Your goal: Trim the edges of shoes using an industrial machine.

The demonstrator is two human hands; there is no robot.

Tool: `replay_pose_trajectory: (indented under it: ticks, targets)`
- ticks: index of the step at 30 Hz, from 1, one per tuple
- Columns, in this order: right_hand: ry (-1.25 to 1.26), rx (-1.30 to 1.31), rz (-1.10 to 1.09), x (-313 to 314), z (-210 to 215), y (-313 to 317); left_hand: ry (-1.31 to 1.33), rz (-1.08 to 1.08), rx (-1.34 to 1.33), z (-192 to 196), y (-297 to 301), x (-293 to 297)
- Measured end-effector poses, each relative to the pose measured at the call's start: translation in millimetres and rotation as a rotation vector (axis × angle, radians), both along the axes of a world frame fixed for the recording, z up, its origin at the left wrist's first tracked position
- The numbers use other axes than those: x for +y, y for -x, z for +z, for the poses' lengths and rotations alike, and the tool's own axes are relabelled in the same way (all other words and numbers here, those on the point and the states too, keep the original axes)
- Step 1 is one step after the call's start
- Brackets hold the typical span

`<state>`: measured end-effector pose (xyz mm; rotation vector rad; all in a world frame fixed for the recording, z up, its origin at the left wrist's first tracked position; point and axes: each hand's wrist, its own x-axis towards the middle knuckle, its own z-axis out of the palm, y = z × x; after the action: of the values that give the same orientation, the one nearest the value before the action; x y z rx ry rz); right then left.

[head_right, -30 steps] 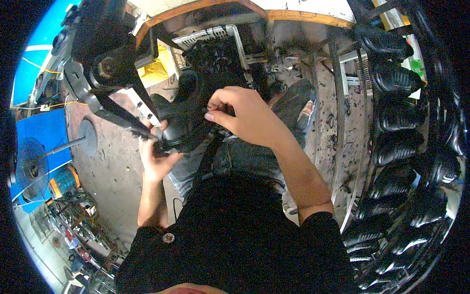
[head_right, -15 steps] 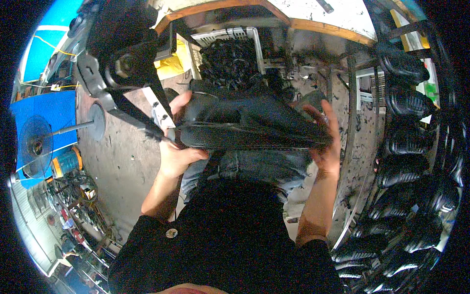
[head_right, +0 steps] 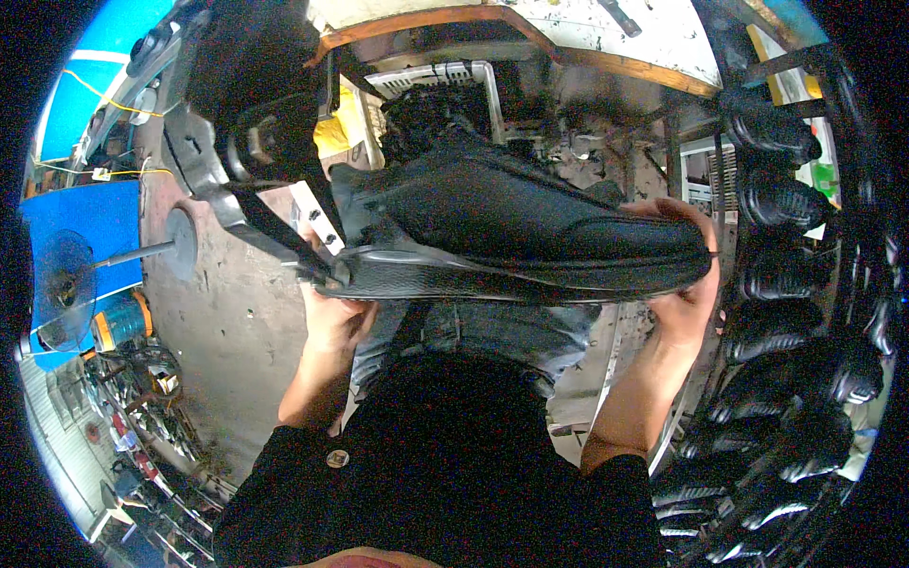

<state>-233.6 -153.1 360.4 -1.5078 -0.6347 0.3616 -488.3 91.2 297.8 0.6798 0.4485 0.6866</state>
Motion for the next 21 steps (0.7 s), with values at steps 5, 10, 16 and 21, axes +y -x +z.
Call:
replay_pose_trajectory:
  ticks: [5,10,16,21]
  targets:
    - [0.038,0.015,0.134,39,14,19,-0.011,0.104,-0.114,-2,9,14]
    - [0.120,0.105,0.162,71,5,44,-0.045,0.109,-0.119,-16,37,39]
    - [-0.042,0.157,0.320,101,-2,64,-0.044,0.115,-0.139,-22,58,60]
    - [-0.003,0.050,0.374,119,-1,72,-0.255,0.199,0.087,-35,76,71]
